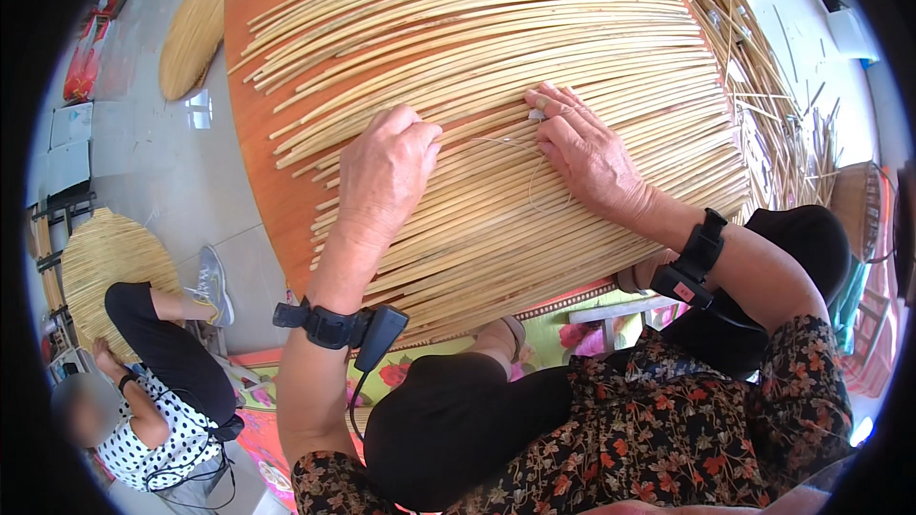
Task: The person weaves thin bamboo strips together using a needle and thread. They repeatedly pass the needle through the strips, pull the thread tight, and adjust the alignment of the strips. The person also uses scissors to cut the thread at the end.
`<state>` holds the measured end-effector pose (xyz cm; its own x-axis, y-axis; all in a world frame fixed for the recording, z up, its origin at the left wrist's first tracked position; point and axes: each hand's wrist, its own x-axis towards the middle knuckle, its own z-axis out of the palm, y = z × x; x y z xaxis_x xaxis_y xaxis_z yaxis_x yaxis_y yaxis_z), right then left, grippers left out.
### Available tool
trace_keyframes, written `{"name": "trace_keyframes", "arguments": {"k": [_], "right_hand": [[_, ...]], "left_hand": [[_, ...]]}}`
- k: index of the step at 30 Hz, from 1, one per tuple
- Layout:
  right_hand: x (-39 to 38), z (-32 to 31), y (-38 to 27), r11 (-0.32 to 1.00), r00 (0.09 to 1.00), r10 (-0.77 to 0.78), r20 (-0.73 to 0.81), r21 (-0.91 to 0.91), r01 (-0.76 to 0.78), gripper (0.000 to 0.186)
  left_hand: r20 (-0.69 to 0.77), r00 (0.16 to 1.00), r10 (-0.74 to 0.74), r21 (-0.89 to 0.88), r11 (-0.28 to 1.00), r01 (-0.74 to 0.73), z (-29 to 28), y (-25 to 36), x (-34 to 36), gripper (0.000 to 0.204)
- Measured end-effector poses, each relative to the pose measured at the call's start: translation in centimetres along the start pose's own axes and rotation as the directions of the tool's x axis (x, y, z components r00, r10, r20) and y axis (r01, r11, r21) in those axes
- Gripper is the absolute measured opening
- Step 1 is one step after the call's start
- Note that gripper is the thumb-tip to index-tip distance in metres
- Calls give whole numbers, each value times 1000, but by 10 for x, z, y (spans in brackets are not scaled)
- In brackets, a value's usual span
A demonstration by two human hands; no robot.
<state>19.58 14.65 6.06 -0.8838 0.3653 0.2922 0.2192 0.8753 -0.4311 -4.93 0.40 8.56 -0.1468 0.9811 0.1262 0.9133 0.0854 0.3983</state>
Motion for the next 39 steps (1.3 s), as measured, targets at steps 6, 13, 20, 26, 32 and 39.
{"name": "trace_keyframes", "arguments": {"k": [6, 13, 20, 26, 32, 39], "right_hand": [[2, -1, -2, 1000, 1000, -5, 8, -5, 5, 15], [1, 0, -2, 999, 1000, -30, 2, -36, 30, 15], [0, 0, -1, 999, 999, -22, 27, -47, 24, 14], [-1, -1, -3, 999, 1000, -19, 21, -35, 19, 14], [-3, -2, -3, 999, 999, -31, 28, -42, 32, 14], [-8, -8, -11, 998, 998, -48, 45, -32, 50, 11]], "left_hand": [[25, 997, 72, 120, 990, -75, 0, 0, 6, 12], [66, 994, 88, 266, 958, -103, 3, 6, 9, 13], [88, 986, 141, 321, 933, -162, 2, 8, 13, 12], [117, 991, 70, 226, 969, -95, 4, 7, 7, 19], [1, 992, 129, 106, 986, -128, 10, 1, -6, 21], [-44, 992, 118, 123, 986, -112, 16, 5, -19, 17]]}}
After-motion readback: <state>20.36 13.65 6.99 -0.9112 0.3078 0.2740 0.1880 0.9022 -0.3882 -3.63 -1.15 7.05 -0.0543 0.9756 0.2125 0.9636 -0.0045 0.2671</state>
